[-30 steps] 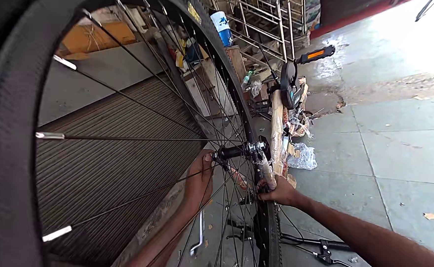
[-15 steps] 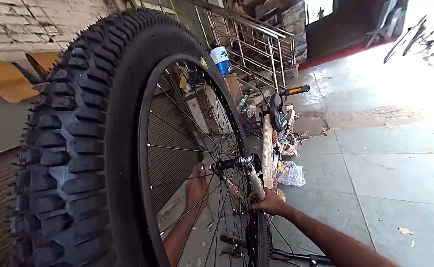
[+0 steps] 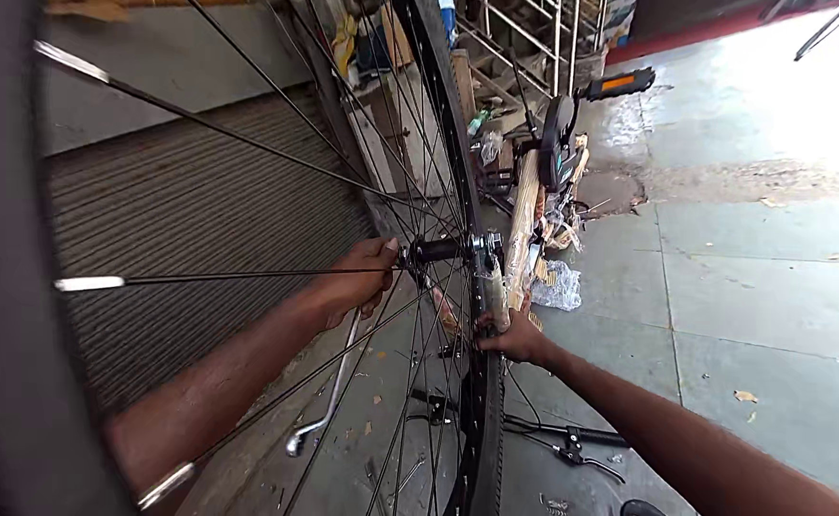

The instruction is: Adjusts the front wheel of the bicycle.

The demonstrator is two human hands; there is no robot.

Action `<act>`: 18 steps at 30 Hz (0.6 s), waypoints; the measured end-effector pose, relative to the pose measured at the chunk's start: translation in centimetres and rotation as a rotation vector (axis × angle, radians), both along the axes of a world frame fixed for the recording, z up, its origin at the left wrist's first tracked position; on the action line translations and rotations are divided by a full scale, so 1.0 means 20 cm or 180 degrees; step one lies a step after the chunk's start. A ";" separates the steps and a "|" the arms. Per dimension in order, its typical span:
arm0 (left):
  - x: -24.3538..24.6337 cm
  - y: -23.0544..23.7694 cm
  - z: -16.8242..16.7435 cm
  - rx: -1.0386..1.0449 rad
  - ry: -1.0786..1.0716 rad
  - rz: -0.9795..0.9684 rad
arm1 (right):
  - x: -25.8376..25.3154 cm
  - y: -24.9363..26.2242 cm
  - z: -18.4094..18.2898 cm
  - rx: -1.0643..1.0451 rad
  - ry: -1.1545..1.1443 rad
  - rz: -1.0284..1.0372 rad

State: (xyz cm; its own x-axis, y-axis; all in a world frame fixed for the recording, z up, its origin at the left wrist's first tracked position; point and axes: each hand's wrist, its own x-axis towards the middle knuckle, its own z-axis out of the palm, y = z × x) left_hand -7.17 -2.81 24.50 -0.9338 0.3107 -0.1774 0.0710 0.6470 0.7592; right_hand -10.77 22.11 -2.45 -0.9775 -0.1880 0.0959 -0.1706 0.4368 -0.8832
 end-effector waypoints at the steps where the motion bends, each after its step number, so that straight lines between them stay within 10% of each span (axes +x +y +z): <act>1: 0.00 0.00 -0.01 -0.0111 0.0187 0.0020 | -0.01 0.00 -0.01 0.0022 0.0013 0.0009; 7: -0.11 -0.05 -0.25 -0.0447 0.2217 -0.0144 | -0.02 0.00 -0.02 -0.0138 -0.0003 0.0024; 14: -0.30 -0.17 -0.15 0.0806 -0.0108 -0.0986 | 0.02 -0.01 0.02 -0.0119 0.0079 -0.0008; 16: -0.09 -0.02 -0.04 0.0298 -0.0016 -0.0025 | 0.02 -0.01 0.02 -0.0108 0.0086 -0.0026; 18: -0.23 -0.12 -0.24 0.0775 0.0824 -0.0557 | 0.00 0.00 0.02 -0.0092 0.0099 -0.0030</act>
State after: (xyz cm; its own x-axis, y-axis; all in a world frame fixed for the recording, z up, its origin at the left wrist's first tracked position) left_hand -11.81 -5.21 19.73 -0.8672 0.4731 0.1555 0.3735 0.4113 0.8314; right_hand -10.69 22.10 -2.14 -0.9756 -0.1756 0.1316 -0.1944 0.4128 -0.8898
